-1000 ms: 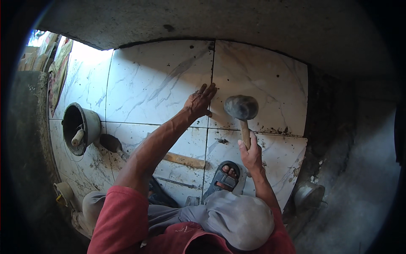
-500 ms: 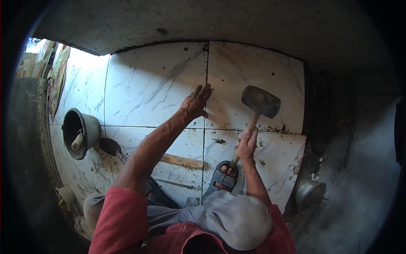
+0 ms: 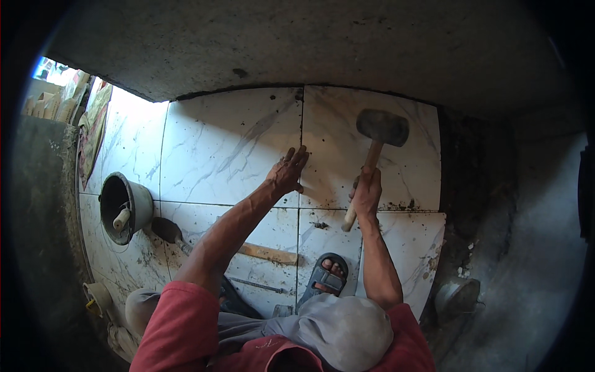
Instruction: The person spreads mortar onto the back of a tile using a trowel, lays the tile onto the floor, taps it into place with a mallet, and wipes the tiled surface with a cloth.
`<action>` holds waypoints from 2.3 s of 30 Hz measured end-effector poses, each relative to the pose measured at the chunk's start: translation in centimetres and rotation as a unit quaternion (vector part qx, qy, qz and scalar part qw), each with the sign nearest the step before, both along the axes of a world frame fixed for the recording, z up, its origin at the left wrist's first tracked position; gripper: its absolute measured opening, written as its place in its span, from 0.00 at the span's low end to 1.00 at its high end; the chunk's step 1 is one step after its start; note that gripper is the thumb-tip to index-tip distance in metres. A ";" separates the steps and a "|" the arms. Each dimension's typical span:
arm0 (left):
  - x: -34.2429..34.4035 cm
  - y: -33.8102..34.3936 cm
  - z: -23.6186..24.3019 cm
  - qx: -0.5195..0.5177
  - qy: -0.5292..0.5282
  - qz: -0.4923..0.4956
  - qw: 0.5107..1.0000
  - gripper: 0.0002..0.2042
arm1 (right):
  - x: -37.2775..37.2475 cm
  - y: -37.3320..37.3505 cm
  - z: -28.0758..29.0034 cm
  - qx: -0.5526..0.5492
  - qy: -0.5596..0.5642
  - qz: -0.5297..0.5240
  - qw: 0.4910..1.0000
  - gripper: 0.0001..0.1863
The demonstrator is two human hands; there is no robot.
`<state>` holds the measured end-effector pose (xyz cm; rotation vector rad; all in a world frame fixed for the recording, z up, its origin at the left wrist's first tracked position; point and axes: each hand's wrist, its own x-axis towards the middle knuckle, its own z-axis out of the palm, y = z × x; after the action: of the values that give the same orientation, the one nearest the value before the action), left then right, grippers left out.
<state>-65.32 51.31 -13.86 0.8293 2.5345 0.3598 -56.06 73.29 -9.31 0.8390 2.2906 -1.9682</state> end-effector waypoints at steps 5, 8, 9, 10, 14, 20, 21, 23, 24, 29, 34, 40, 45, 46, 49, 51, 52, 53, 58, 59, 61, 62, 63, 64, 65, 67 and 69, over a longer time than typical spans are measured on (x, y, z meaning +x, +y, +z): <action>0.1 1.3 1.1 0.005 0.002 -0.007 1.000 0.52 | -4.2 0.9 -3.7 0.258 -0.058 0.071 0.962 0.20; -0.2 0.7 1.2 -0.005 -0.021 0.005 1.000 0.53 | -6.2 -0.4 1.3 0.209 0.059 0.106 0.970 0.19; -0.1 0.5 1.0 0.000 -0.018 0.002 1.000 0.53 | -6.3 -1.0 1.4 0.208 0.060 0.108 0.970 0.19; -0.2 0.2 0.9 0.004 -0.013 -0.001 1.000 0.53 | -6.6 -1.9 1.1 0.206 0.054 0.106 0.971 0.19; 0.0 1.3 1.2 0.010 -0.017 -0.008 1.000 0.54 | -8.3 -1.0 -0.8 0.242 -0.030 0.125 0.962 0.20; 0.2 1.8 0.8 0.009 0.012 0.018 1.000 0.50 | -6.1 -0.8 0.4 0.101 -0.034 0.030 0.994 0.20; 0.1 2.1 0.7 0.009 0.005 0.012 1.000 0.49 | -6.0 0.1 -0.4 0.102 -0.032 0.029 0.994 0.20; -0.1 2.5 0.8 0.010 -0.001 0.005 1.000 0.48 | -6.0 1.5 -0.6 0.194 -0.020 0.082 0.977 0.20; -0.1 2.8 0.9 -0.005 -0.002 0.006 1.000 0.48 | -5.8 1.7 -0.9 0.195 -0.018 0.080 0.977 0.20; -1.7 5.2 2.2 -0.088 -0.050 0.015 0.995 0.47 | -4.4 0.4 -1.1 0.206 0.041 0.065 0.975 0.21; -2.1 5.7 1.0 -0.068 0.103 -0.034 0.992 0.51 | -5.6 0.9 -0.5 0.134 -0.001 0.102 0.986 0.20; -3.3 6.8 1.0 -0.091 0.068 -0.018 0.993 0.58 | -6.9 0.7 -0.6 0.158 0.008 0.095 0.983 0.17; -2.7 7.0 0.4 -0.125 0.059 -0.016 0.990 0.59 | -7.7 -0.1 0.4 0.168 0.073 0.114 0.976 0.20; -2.8 7.2 0.5 -0.127 0.066 -0.019 0.989 0.59 | -7.5 -0.3 -0.4 0.169 0.073 0.106 0.977 0.19; -3.0 7.4 0.4 -0.125 0.059 -0.019 0.990 0.60 | -8.1 0.3 -0.5 0.100 -0.001 0.107 0.989 0.20; -3.1 7.1 0.2 -0.130 0.062 -0.016 0.989 0.59 | -8.5 -0.1 0.3 0.028 -0.072 0.115 0.990 0.21; -2.9 7.4 0.2 -0.129 0.064 -0.014 0.989 0.59 | -8.0 -0.3 0.4 -0.025 -0.040 0.085 0.995 0.21; -2.8 7.5 0.3 -0.128 0.062 -0.016 0.990 0.59 | -7.7 -0.3 0.5 -0.077 -0.008 0.055 0.995 0.21; -3.0 7.2 0.4 -0.124 0.062 -0.008 0.990 0.57 | -8.0 -0.1 -0.9 0.022 -0.043 0.092 0.995 0.21; -3.1 6.9 0.3 -0.125 0.063 -0.008 0.990 0.57 | -8.3 -0.1 0.8 -0.009 -0.042 0.097 0.994 0.20; -3.0 6.8 0.3 -0.094 0.062 -0.005 0.994 0.58 | -7.3 -1.0 -0.2 0.070 0.026 0.068 0.995 0.19; -3.1 7.1 0.4 -0.095 0.063 -0.006 0.993 0.58 | -6.9 -1.1 -1.0 0.144 0.096 0.036 0.984 0.18; -3.2 7.4 0.4 -0.088 0.070 -0.008 0.994 0.58 | -7.0 -0.5 -2.2 0.144 0.098 0.035 0.984 0.18; -3.1 7.4 0.4 -0.080 0.073 -0.011 0.994 0.59 | -7.3 -0.1 -2.8 0.195 0.033 0.078 0.977 0.18; -3.0 7.5 0.4 -0.078 0.071 -0.013 0.994 0.59 | -7.4 0.2 -3.3 0.244 -0.032 0.121 0.962 0.18; -3.0 6.8 0.5 -0.108 0.063 -0.007 0.992 0.59 | -7.9 -0.1 -1.9 0.227 0.003 0.135 0.965 0.19; -3.1 6.5 0.5 -0.123 0.069 -0.004 0.990 0.59 | -8.2 -1.1 -0.7 0.209 0.042 0.152 0.965 0.19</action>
<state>-68.37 57.81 -13.41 0.7918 2.6309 -0.0147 -64.28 72.19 -10.03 0.3804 2.7354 -1.4461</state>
